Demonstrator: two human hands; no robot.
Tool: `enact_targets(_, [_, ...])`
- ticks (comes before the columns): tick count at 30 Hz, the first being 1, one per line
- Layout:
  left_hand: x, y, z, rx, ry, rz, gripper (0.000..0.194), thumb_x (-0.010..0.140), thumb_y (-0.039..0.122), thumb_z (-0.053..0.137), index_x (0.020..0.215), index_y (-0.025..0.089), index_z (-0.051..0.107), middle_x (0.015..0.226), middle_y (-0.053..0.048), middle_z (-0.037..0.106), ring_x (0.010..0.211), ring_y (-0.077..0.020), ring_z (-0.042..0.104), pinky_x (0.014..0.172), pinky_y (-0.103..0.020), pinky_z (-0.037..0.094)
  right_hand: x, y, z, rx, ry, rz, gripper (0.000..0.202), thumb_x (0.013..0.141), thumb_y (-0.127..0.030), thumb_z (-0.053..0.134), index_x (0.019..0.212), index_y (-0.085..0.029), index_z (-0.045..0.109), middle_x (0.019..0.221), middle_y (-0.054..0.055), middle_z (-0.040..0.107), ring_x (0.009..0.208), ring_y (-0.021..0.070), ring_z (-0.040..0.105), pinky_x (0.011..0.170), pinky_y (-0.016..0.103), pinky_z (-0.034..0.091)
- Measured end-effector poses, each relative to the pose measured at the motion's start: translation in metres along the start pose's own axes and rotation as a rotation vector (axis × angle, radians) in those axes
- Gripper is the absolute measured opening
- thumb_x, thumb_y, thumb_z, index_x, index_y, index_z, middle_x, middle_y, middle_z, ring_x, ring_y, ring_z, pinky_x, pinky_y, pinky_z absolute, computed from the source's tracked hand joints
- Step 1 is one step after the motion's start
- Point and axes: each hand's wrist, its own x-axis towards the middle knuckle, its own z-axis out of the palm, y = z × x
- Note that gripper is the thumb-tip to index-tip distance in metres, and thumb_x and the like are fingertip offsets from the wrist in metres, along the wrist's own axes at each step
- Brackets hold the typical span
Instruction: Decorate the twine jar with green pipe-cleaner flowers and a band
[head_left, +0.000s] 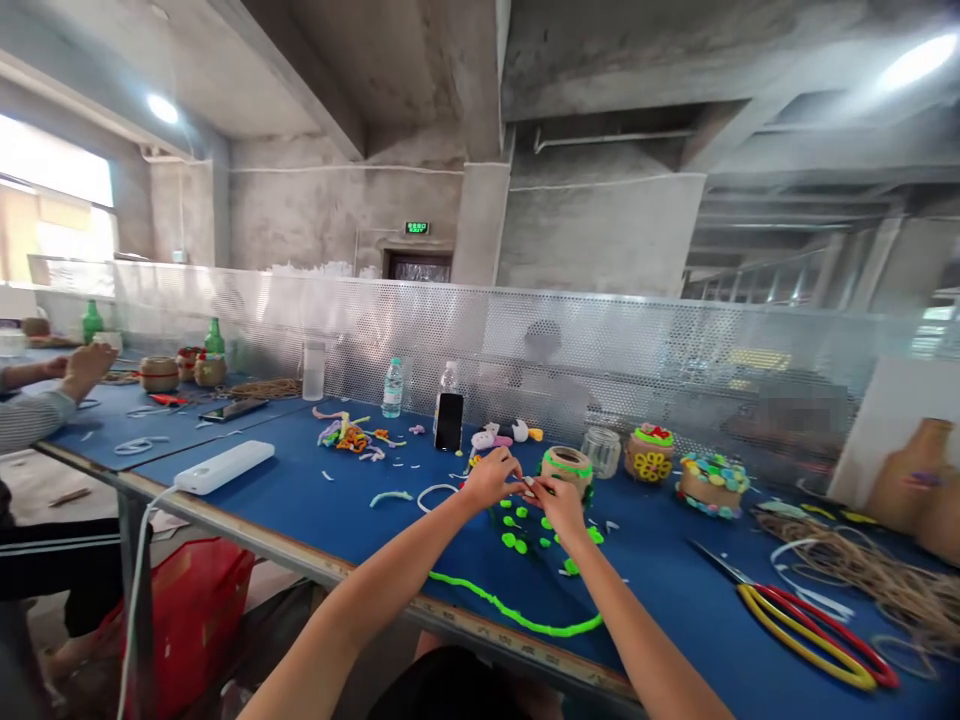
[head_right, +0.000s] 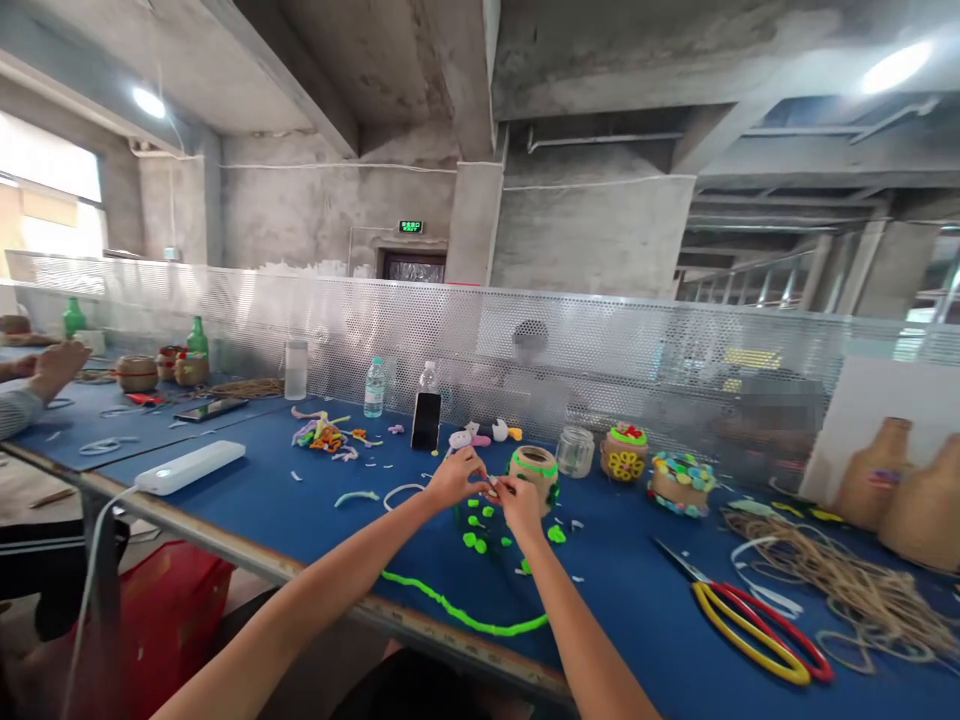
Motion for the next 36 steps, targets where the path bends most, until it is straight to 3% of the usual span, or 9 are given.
enact_targets(6, [-0.004,0.007,0.006,0.020,0.018,0.054,0.025,0.088,0.035,0.052,0.101,0.014,0.057,0.102,-0.007,0.058,0.092,-0.0182,0.057,0.080,-0.038,0.049,-0.002,-0.002,-0.001,0.085,0.059,0.083,0.021,0.089,-0.028,0.054,0.103,-0.013,0.057,0.100,0.005,0.060,0.084,0.0169,0.060,0.071,0.034,0.052])
enact_targets(14, [-0.003,0.017,0.013,0.034,0.057,0.013,0.022,0.088,0.032,0.052,0.099,0.013,0.057,0.098,-0.006,0.059,0.085,-0.0158,0.058,0.074,-0.034,0.051,-0.008,-0.006,0.001,0.285,0.141,0.222,0.023,0.089,-0.027,0.053,0.108,-0.013,0.055,0.103,0.006,0.059,0.083,0.0160,0.060,0.070,0.033,0.052])
enact_targets(27, [-0.004,0.020,0.011,-0.135,0.187,-0.033,0.023,0.088,0.030,0.052,0.103,0.013,0.056,0.105,-0.007,0.058,0.093,-0.0186,0.057,0.081,-0.039,0.049,-0.009,-0.016,0.004,0.503,0.129,0.284,0.025,0.090,-0.029,0.052,0.111,-0.015,0.054,0.109,0.007,0.057,0.089,0.0176,0.059,0.075,0.036,0.052])
enact_targets(31, [-0.002,0.021,0.012,-0.277,0.261,-0.122,0.023,0.088,0.031,0.052,0.103,0.014,0.057,0.105,-0.007,0.057,0.093,-0.0185,0.057,0.082,-0.039,0.049,-0.010,-0.016,0.004,0.494,0.121,0.288,0.027,0.090,-0.030,0.052,0.112,-0.014,0.054,0.109,0.008,0.057,0.090,0.0181,0.059,0.075,0.037,0.051])
enact_targets(36, [0.004,0.022,0.017,-0.523,0.330,-0.348,0.026,0.089,0.033,0.051,0.103,0.012,0.056,0.099,-0.006,0.059,0.084,-0.0165,0.059,0.073,-0.034,0.051,-0.009,-0.011,0.010,0.433,0.111,0.253,0.027,0.090,-0.030,0.053,0.111,-0.014,0.054,0.109,0.007,0.057,0.089,0.0182,0.059,0.075,0.037,0.051])
